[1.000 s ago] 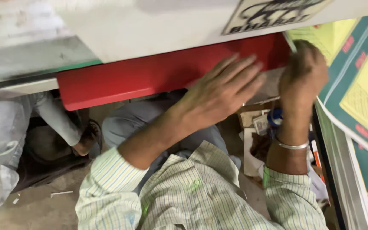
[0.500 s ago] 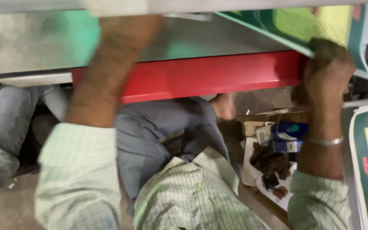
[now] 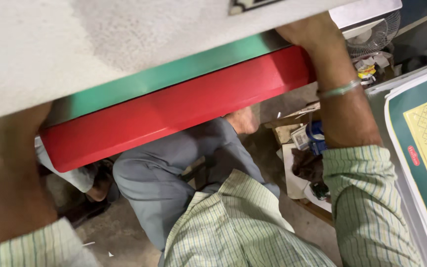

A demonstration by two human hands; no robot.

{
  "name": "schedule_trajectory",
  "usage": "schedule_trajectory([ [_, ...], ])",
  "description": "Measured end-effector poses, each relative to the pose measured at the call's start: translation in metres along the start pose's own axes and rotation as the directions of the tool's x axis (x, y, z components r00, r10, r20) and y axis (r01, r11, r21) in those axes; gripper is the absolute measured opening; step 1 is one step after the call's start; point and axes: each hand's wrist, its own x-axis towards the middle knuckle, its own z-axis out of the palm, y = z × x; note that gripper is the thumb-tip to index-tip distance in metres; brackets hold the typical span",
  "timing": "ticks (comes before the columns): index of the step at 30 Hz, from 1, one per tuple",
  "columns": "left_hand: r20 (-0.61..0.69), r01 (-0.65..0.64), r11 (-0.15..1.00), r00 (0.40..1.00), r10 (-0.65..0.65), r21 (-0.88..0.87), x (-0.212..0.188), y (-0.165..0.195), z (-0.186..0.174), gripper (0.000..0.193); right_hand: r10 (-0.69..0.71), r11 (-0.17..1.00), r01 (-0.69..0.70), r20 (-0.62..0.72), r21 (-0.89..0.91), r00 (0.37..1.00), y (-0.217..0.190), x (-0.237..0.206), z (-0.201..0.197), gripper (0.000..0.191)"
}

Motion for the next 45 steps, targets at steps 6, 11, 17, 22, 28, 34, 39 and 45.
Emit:
schedule_trajectory([
  [6, 0.19, 0.035, 0.996, 0.982, -0.02, -0.078, -0.028, 0.055, -0.046, 0.042, 0.315, 0.919, -0.35, 0.198, 0.179, 0.928, -0.003, -0.032, -0.017, 0.03],
  [11, 0.153, -0.017, 0.993, 0.988, 0.035, -0.12, -0.024, 0.074, -0.051, 0.038, 0.331, 0.914, -0.37, 0.219, 0.166, 0.918, 0.008, -0.041, -0.01, 0.022],
  [17, 0.033, -0.15, 0.967, 0.987, 0.16, -0.206, -0.033, 0.071, -0.047, 0.028, 0.327, 0.913, -0.348, 0.126, 0.214, 0.937, 0.01, -0.057, -0.008, 0.02],
  [22, 0.101, -0.118, 0.986, 0.986, 0.13, -0.113, -0.054, 0.083, -0.052, 0.03, 0.497, 0.804, -0.489, 0.068, 0.339, 0.865, -0.018, -0.056, -0.045, 0.026],
  [28, -0.151, -0.43, 0.816, 0.902, 0.404, -0.386, -0.139, 0.152, -0.035, 0.032, 0.701, 0.701, -0.663, -0.079, 0.265, 0.709, -0.103, -0.125, -0.117, 0.038],
  [34, 0.297, 0.171, 0.63, 0.95, 0.099, -0.758, -0.161, 0.171, 0.09, 0.03, 0.768, 0.573, -0.766, -0.137, -0.292, 0.626, -0.134, -0.218, -0.18, 0.05],
  [39, 0.296, 0.198, 0.691, 0.955, 0.025, -0.695, -0.148, 0.156, 0.196, 0.025, 0.886, 0.459, -0.856, 0.043, -0.24, 0.462, -0.138, -0.277, -0.21, 0.044],
  [45, 0.408, 0.394, 0.499, 0.909, -0.087, -0.772, -0.144, 0.167, 0.231, 0.024, 0.869, 0.491, -0.865, -0.004, -0.108, 0.494, -0.146, -0.298, -0.216, 0.034],
])
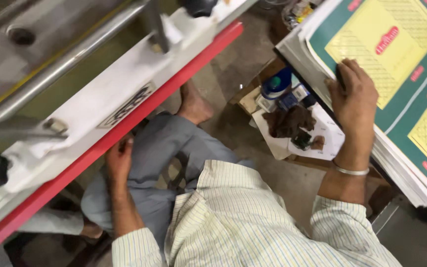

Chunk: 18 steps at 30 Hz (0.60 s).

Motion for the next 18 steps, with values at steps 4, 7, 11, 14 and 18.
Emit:
schedule_trajectory([
  [4, -0.079, 0.042, 0.993, 0.996, -0.051, -0.113, -0.007, 0.002, 0.002, 0.022, 0.009, 0.996, -0.006, -0.031, 0.091, 0.999, 0.002, -0.004, 0.0, 0.031],
  [7, -0.109, 0.062, 0.986, 0.991, -0.079, -0.155, -0.008, 0.006, -0.002, 0.021, 0.045, 0.988, -0.041, -0.023, 0.146, 0.999, 0.004, -0.005, -0.001, 0.034],
  [11, -0.142, 0.071, 0.948, 0.983, -0.12, -0.311, -0.008, 0.011, -0.001, 0.02, 0.085, 0.991, -0.083, -0.019, 0.104, 0.996, 0.011, 0.004, -0.004, 0.015],
  [14, -0.153, 0.027, 0.937, 0.985, -0.085, -0.347, -0.01, 0.018, 0.001, 0.02, 0.149, 0.988, -0.149, -0.005, -0.034, 0.989, 0.023, 0.024, -0.022, 0.012],
  [18, -0.156, 0.025, 0.949, 0.985, -0.078, -0.316, -0.014, 0.027, -0.001, 0.02, -0.089, 0.965, -0.003, -0.341, -0.261, 0.936, 0.034, 0.024, -0.061, 0.007],
])
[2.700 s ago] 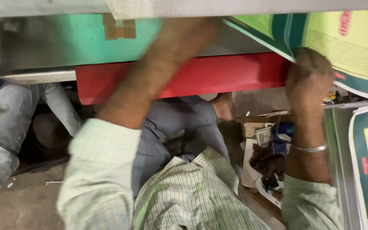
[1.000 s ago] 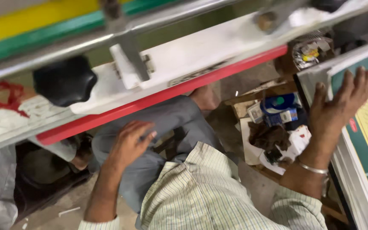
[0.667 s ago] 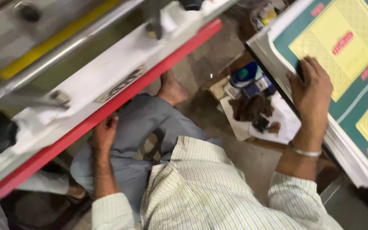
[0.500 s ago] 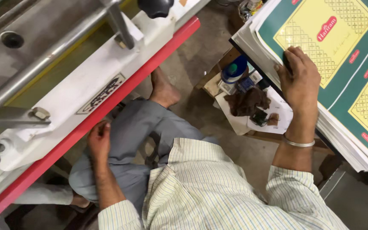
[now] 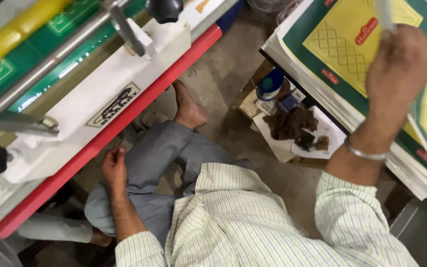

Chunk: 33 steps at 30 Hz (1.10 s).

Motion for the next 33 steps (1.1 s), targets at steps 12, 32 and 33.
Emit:
schedule_trajectory([
  [12, -0.058, 0.038, 0.964, 0.998, -0.023, 0.261, -0.004, 0.014, -0.013, 0.026, 0.032, 0.976, -0.027, -0.023, 0.216, 0.999, -0.04, -0.073, 0.09, 0.025],
  [32, -0.113, 0.006, 0.989, 0.994, 0.011, 0.145, 0.004, 0.003, -0.02, 0.026, -0.099, 0.991, 0.104, -0.071, 0.084, 0.993, -0.053, -0.065, 0.081, 0.026],
  [33, -0.116, 0.008, 0.987, 0.993, 0.01, 0.158, 0.004, 0.004, -0.02, 0.026, -0.096, 0.992, 0.101, -0.063, 0.081, 0.993, -0.057, -0.063, 0.077, 0.026],
])
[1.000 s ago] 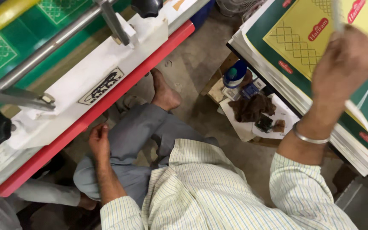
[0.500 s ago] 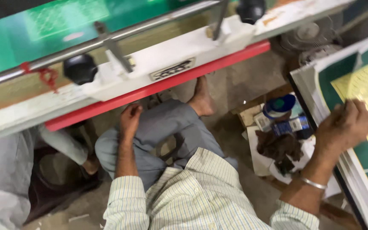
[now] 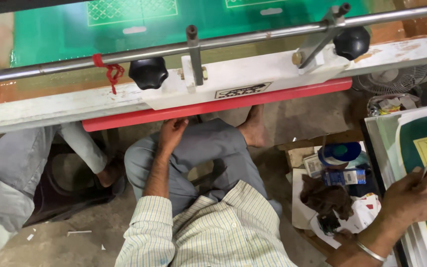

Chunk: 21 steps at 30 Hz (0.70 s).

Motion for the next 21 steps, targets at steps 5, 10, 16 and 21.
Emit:
schedule_trajectory([
  [5, -0.004, 0.038, 0.998, 0.999, -0.038, 0.056, 0.003, -0.002, -0.002, 0.029, 0.049, 0.999, -0.049, 0.027, 0.017, 0.998, -0.001, -0.005, 0.003, 0.021],
  [10, 0.023, -0.026, 0.993, 0.999, 0.024, 0.115, -0.001, -0.012, 0.0, 0.028, 0.191, 0.982, -0.188, 0.158, -0.028, 0.969, 0.045, -0.032, 0.032, 0.007],
  [16, 0.21, -0.131, 0.987, 0.972, 0.109, 0.094, -0.043, 0.014, 0.011, 0.023, 0.005, 0.996, 0.002, 0.076, -0.094, 0.997, 0.058, -0.021, 0.052, 0.013],
  [21, 0.479, -0.581, 0.814, 0.717, 0.507, 0.008, -0.061, 0.126, 0.021, 0.022, -0.069, 0.923, 0.043, 0.055, 0.384, 0.996, -0.053, 0.078, 0.065, 0.021],
])
